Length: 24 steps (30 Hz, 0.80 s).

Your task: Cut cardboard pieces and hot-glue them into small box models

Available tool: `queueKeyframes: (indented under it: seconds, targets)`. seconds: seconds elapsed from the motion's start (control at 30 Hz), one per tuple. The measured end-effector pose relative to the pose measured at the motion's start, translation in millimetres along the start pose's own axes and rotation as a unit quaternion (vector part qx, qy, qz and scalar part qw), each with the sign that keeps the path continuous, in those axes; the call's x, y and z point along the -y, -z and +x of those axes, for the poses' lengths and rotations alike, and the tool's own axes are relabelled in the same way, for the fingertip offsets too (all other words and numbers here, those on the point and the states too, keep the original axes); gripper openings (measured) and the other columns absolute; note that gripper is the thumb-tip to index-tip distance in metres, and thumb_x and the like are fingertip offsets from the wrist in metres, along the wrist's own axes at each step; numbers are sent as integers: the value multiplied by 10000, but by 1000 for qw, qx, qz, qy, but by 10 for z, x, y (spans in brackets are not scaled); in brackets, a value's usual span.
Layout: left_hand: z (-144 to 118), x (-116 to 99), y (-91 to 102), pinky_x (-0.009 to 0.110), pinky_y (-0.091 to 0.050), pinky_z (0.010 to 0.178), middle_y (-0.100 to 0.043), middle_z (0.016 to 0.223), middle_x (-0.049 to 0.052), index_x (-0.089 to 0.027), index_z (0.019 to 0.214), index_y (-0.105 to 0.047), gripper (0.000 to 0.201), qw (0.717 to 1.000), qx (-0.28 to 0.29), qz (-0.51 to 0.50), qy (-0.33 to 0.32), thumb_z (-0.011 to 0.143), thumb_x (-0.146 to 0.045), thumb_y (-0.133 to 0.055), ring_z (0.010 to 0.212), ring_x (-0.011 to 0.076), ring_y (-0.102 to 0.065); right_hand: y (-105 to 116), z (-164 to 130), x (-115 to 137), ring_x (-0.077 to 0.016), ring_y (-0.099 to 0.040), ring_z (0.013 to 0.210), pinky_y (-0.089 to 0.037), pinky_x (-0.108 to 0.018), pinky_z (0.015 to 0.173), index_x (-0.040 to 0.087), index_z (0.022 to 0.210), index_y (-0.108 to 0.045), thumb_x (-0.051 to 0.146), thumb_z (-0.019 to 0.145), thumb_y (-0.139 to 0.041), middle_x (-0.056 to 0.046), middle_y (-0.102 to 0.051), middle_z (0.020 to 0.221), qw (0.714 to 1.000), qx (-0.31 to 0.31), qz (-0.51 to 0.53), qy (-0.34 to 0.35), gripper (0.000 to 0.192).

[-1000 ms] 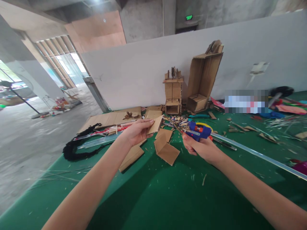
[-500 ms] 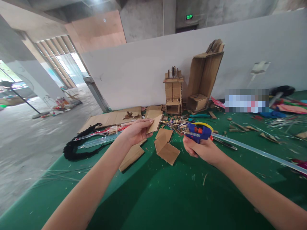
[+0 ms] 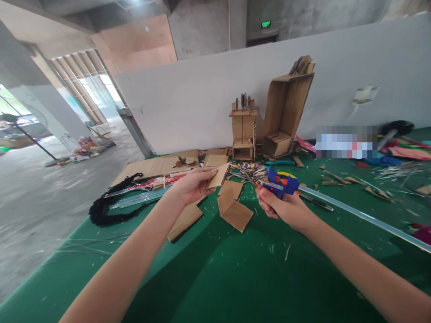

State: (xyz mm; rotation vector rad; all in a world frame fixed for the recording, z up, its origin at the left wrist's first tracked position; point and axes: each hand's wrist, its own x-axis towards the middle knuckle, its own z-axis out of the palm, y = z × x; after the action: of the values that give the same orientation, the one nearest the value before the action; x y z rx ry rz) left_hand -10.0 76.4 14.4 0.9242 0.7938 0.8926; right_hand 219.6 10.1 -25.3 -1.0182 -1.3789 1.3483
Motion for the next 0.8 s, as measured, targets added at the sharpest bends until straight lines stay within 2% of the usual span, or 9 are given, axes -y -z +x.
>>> queueKeyframes:
  seconds: [0.27, 0.8]
  targets:
    - [18, 11, 13, 230, -465, 488, -660, 660, 30, -104, 835, -649, 188, 1000, -24, -11, -7, 668, -130, -732, 545, 114, -609, 21, -9, -52, -53, -304, 427, -243, -219, 392, 204, 606, -390, 596, 744, -584, 77, -354, 505, 998, 47, -45, 18, 459]
    - [26, 13, 32, 219, -439, 471, -638, 657, 25, -121, 802, -631, 170, 999, -39, -14, -11, 661, -133, -726, 585, 133, -613, 35, -51, -40, -67, -344, 420, -267, -230, 400, 205, 609, -412, 576, 763, -575, 67, -384, 492, 992, 87, -87, 27, 434]
